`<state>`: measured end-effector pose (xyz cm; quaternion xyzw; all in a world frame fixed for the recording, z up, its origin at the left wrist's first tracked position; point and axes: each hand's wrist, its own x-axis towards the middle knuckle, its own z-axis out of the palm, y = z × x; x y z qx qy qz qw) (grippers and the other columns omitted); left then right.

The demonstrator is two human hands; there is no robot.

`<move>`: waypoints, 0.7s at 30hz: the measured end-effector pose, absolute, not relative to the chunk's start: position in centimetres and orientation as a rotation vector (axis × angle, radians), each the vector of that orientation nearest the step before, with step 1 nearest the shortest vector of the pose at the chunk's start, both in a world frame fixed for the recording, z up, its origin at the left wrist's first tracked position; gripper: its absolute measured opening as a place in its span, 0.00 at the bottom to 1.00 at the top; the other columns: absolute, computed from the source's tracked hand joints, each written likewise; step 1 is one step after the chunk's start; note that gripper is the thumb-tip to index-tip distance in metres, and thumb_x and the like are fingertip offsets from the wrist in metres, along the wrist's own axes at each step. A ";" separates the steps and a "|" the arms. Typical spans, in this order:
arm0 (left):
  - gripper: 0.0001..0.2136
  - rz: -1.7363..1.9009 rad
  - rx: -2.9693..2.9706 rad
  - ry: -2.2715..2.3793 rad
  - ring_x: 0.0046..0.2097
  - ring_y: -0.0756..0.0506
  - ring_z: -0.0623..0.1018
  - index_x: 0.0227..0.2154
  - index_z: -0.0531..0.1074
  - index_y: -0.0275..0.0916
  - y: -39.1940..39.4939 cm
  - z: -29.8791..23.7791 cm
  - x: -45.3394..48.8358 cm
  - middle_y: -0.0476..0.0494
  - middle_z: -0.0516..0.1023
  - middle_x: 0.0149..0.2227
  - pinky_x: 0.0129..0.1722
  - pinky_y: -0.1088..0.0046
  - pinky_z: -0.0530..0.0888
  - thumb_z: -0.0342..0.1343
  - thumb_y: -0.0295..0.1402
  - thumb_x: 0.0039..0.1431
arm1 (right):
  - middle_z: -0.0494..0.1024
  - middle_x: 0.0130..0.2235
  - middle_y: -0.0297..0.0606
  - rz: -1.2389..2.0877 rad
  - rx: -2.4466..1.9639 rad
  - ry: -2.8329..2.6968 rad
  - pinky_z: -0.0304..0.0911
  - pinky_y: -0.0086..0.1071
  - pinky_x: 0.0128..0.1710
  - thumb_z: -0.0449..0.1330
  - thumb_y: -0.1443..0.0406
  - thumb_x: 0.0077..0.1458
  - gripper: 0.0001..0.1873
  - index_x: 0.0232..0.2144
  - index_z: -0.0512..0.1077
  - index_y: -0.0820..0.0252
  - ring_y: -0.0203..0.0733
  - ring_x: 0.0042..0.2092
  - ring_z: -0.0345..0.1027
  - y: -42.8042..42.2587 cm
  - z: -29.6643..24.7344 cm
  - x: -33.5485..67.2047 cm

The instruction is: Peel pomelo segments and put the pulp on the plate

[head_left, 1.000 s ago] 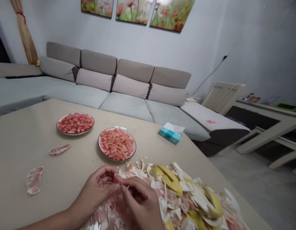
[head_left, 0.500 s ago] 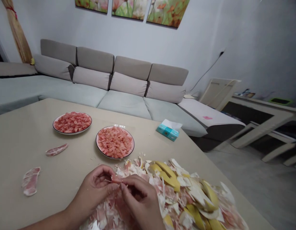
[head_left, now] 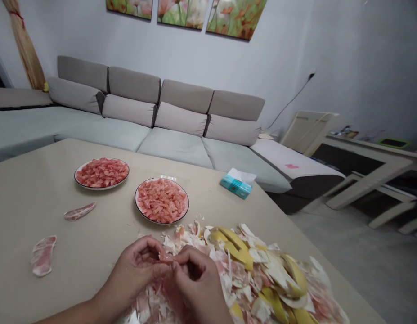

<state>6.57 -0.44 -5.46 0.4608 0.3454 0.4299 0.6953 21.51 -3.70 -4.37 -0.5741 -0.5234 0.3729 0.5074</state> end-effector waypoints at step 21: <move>0.23 0.788 0.768 0.480 0.41 0.45 0.77 0.42 0.71 0.39 -0.6 -5.3 6.1 0.44 0.76 0.38 0.39 0.72 0.71 0.72 0.32 0.41 | 0.65 0.21 0.29 1.101 -1.206 -1.176 0.50 0.26 0.23 0.64 0.57 0.49 0.13 0.23 0.71 0.61 0.32 0.22 0.54 -4.1 -6.7 21.5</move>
